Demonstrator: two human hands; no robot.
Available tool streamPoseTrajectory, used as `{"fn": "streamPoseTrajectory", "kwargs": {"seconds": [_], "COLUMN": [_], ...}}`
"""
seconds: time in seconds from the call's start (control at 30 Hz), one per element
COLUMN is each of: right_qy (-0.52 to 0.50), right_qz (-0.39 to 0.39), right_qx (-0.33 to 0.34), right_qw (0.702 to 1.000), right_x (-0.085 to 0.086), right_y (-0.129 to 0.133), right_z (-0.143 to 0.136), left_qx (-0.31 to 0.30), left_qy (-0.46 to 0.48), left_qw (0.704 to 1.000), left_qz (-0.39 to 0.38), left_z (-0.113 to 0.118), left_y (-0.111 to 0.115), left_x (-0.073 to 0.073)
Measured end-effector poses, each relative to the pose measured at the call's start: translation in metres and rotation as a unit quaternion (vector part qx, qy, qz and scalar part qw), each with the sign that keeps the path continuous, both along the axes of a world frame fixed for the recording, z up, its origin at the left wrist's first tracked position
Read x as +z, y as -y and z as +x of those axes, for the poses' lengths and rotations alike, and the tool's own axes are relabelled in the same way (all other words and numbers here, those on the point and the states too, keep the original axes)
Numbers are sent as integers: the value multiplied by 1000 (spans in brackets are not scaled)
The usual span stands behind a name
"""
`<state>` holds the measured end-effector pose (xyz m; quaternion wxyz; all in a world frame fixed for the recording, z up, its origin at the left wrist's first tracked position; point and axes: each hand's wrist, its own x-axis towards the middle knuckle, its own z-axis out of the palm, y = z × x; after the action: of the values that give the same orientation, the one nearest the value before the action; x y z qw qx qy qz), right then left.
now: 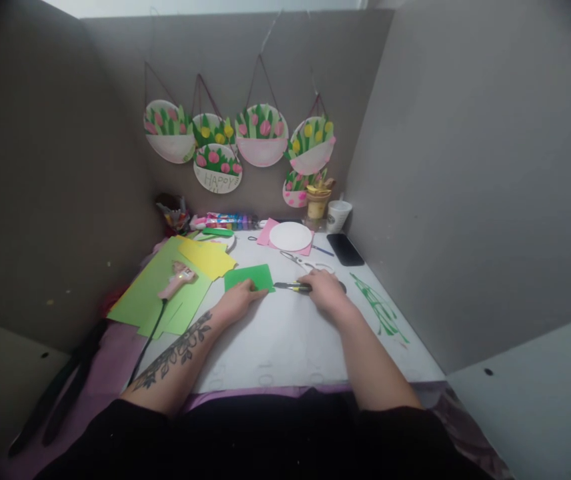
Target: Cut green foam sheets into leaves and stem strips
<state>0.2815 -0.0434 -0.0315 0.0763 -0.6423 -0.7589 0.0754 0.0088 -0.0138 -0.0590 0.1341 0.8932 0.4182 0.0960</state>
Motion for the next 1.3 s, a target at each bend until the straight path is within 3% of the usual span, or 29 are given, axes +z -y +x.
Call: {"fn": "streamPoseTrajectory", "kwargs": {"seconds": [0.37,0.8,1.3], "right_qy": [-31,-43,-45], "right_qz": [-15,-45,-49], "right_qx": [32,34,46], "right_qw": [999,997,997], "right_x": [-2,0,-4], "right_y": [5,6,5], "right_z": [4,1,-3], "left_qx": [16,-3,17], "left_qy": [36,-31,10], "left_qw": [999,1000,999], "left_qz": [-13,-4,-27], "left_z": [-1,2,3], "left_y": [-2,3,3], "left_x": [-6,8,5]}}
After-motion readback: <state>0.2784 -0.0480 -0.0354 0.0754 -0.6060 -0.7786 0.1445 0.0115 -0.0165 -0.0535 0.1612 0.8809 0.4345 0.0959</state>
